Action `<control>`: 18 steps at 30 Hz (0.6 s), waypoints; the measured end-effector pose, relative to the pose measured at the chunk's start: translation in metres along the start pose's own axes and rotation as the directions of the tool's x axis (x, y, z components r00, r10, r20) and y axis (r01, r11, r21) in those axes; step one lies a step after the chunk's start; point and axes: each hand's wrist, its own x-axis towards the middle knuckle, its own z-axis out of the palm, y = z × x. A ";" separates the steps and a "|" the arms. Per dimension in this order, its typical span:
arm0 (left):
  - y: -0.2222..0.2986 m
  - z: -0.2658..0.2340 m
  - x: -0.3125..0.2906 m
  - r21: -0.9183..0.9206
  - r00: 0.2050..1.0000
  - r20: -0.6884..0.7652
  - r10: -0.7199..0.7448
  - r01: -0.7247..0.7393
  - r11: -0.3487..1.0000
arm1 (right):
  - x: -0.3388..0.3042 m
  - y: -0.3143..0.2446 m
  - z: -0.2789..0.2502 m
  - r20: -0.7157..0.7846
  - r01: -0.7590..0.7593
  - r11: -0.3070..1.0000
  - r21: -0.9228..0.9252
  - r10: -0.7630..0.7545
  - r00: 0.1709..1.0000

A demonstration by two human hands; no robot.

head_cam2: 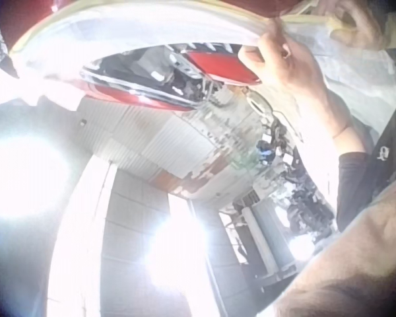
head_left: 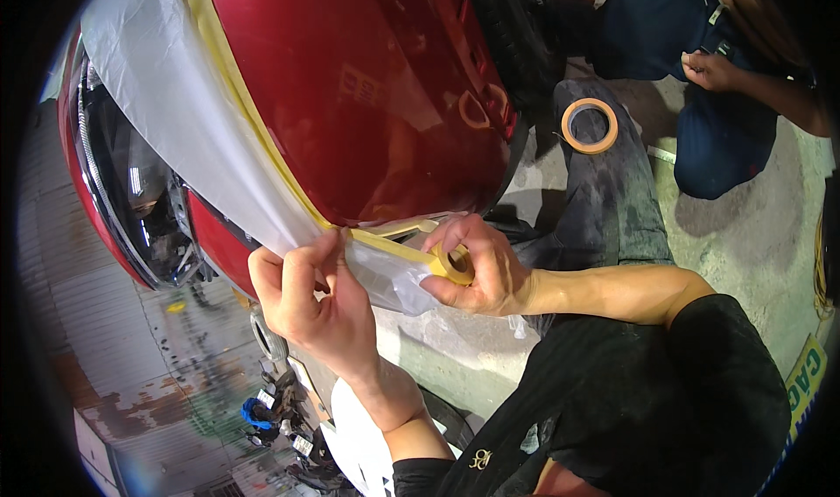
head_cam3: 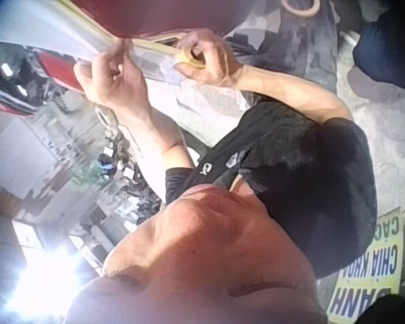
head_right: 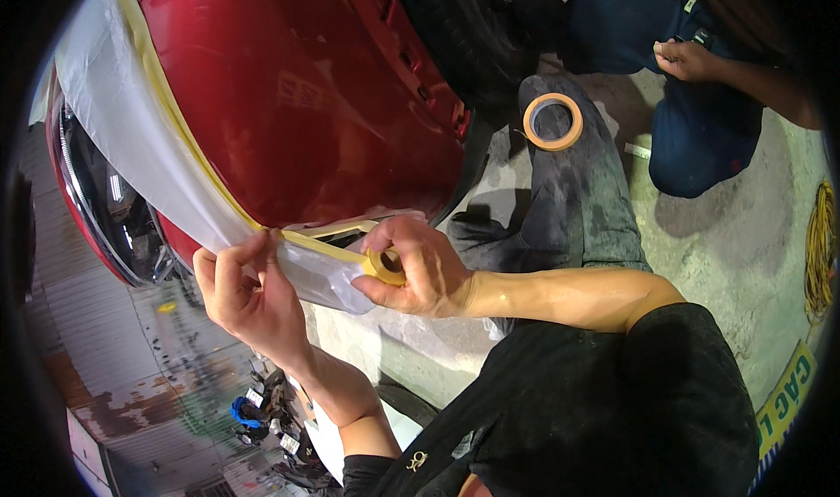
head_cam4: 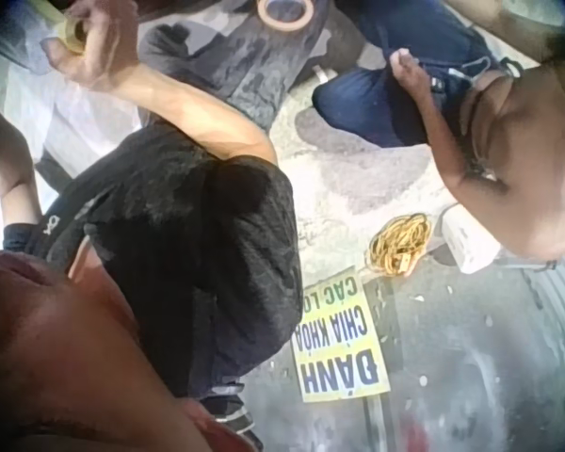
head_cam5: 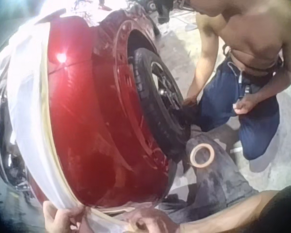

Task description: The person applies masking tape around the edges of a red car's headlight and fender area. They smooth the tape and then apply a protective plastic sheet over the taped region.

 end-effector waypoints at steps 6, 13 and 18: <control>-0.001 -0.004 0.003 0.028 1.000 0.027 0.007 -0.007 1.000 | -0.017 -0.015 0.001 0.076 -0.139 0.990 -0.024 0.140 0.987; 0.001 -0.011 0.005 0.063 0.999 0.055 0.004 -0.008 0.998 | -0.020 -0.048 0.001 0.180 -0.004 0.999 -0.054 0.014 0.984; -0.001 -0.013 0.005 0.031 0.999 0.048 0.017 -0.018 0.999 | -0.020 -0.071 0.002 0.340 0.143 0.984 -0.110 -0.098 0.935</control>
